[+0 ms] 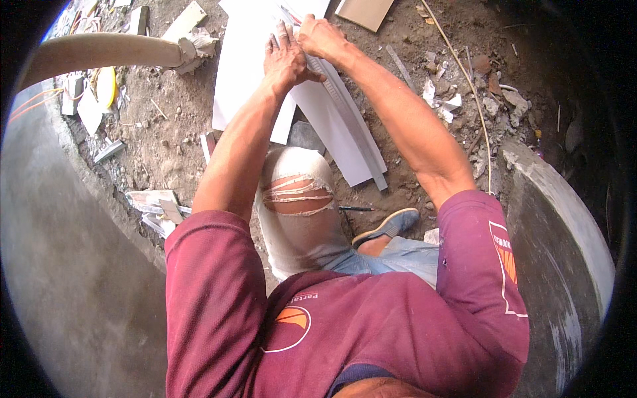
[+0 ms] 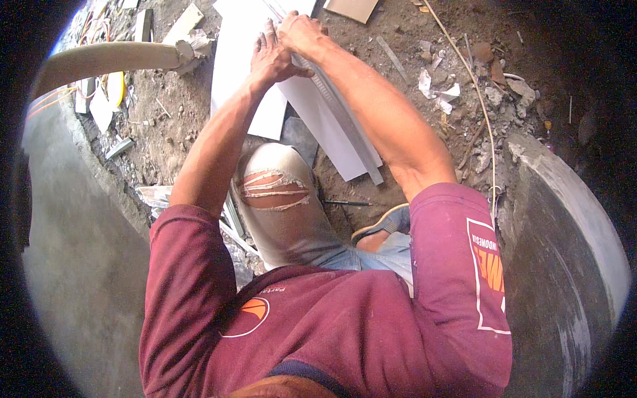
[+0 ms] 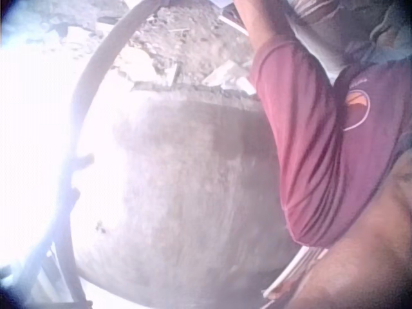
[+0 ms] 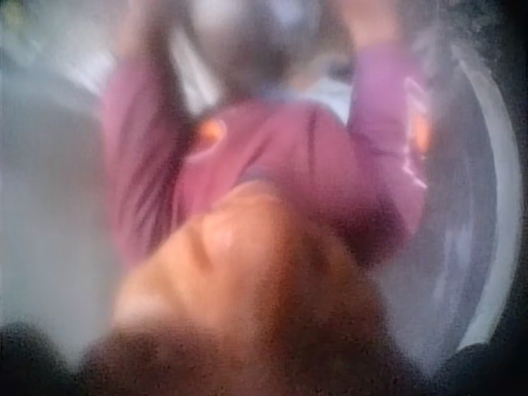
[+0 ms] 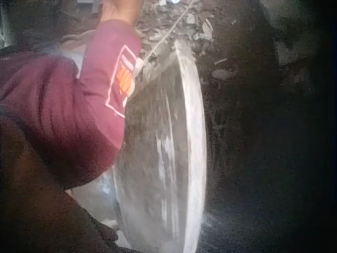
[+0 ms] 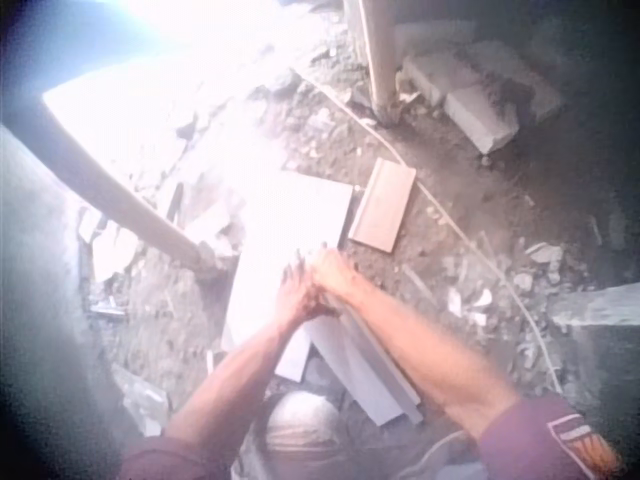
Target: The person measures and marks white plastic sheets with a ruler and pencil, then uses a utility knife to cut them into smaller pieces. The person repeats this process for multiple sheets, stacking the cut pieces aside.
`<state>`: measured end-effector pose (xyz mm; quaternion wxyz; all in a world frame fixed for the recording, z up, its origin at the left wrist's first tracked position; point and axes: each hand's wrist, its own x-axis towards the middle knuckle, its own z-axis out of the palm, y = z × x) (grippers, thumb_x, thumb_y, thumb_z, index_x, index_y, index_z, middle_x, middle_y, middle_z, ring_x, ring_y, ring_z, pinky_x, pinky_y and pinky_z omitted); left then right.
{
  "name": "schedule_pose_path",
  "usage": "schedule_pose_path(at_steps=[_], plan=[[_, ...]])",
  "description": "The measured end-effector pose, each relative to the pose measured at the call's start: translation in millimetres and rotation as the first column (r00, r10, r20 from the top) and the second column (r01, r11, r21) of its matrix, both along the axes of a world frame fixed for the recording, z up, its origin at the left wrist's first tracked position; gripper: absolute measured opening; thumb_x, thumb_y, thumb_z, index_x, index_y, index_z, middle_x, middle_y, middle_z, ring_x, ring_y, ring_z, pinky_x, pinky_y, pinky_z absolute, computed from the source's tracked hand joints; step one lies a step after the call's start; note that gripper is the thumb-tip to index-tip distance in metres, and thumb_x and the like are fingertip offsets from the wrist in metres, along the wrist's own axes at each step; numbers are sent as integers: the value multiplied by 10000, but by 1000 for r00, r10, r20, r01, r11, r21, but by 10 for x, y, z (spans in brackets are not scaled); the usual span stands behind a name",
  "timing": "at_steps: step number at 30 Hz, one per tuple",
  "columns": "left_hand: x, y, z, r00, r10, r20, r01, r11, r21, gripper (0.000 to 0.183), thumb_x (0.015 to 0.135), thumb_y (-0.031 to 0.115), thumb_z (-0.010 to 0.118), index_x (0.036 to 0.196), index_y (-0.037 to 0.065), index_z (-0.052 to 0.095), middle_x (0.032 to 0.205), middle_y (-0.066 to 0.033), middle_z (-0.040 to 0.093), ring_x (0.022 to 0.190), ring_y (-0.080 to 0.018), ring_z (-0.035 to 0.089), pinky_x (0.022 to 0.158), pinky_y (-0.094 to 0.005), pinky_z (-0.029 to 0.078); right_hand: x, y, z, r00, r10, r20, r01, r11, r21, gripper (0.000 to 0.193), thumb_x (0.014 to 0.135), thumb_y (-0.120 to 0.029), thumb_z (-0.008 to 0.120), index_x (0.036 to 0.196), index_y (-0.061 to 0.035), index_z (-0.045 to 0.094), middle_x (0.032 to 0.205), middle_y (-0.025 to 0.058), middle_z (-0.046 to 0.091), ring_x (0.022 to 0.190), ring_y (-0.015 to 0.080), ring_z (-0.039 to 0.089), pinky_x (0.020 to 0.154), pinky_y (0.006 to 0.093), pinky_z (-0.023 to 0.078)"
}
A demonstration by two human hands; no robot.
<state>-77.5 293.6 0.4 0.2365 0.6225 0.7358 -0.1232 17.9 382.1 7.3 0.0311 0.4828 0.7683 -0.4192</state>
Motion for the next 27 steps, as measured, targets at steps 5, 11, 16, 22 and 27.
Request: schedule_pose_path(at_steps=[5,11,16,22,27], plan=[[41,23,0,989,-136,-56,141,985,95,1456,530,751,815,1576,33,100,1608,-295,120,1472,-495,170,1209,-536,175,165,-141,105,998,42,56,-45,998,45,512,882,-283,548,1204,113,510,1062,376,644,1007,506,655,909,551,519],[19,34,-41,999,50,20,-49,998,-30,1578,487,656,893,1498,-161,0,1587,-359,34,1477,-478,137,1226,-496,173,1800,-1709,356,993,44,105,-29,989,-143,349,1018,-333,466,1181,-25,442,831,293,665,783,494,664,638,582,545],[-26,6,-87,996,32,78,-31,999,-13,1619,457,662,898,1486,-175,-32,1584,-366,-10,1476,-495,103,1232,-507,144,3526,-3236,729,899,152,412,4,935,-353,382,970,-329,518,1219,-47,455,816,313,669,753,510,660,680,616,521],[-134,-129,-386,996,2,-94,15,982,187,1407,575,742,800,1549,-24,133,1596,-293,170,1414,-503,309,1167,-540,269,3173,-2650,602,859,-287,425,276,957,89,323,984,-338,532,1147,-68,459,776,285,663,721,532,630,634,620,479],[197,-38,-237,894,406,188,-447,804,392,929,739,436,828,1400,-15,357,1414,-260,379,1279,-452,437,1024,-531,420,2776,-2240,-11,823,-471,318,196,760,619,429,982,-366,559,1310,-96,499,1175,211,588,1086,402,573,880,570,451]])
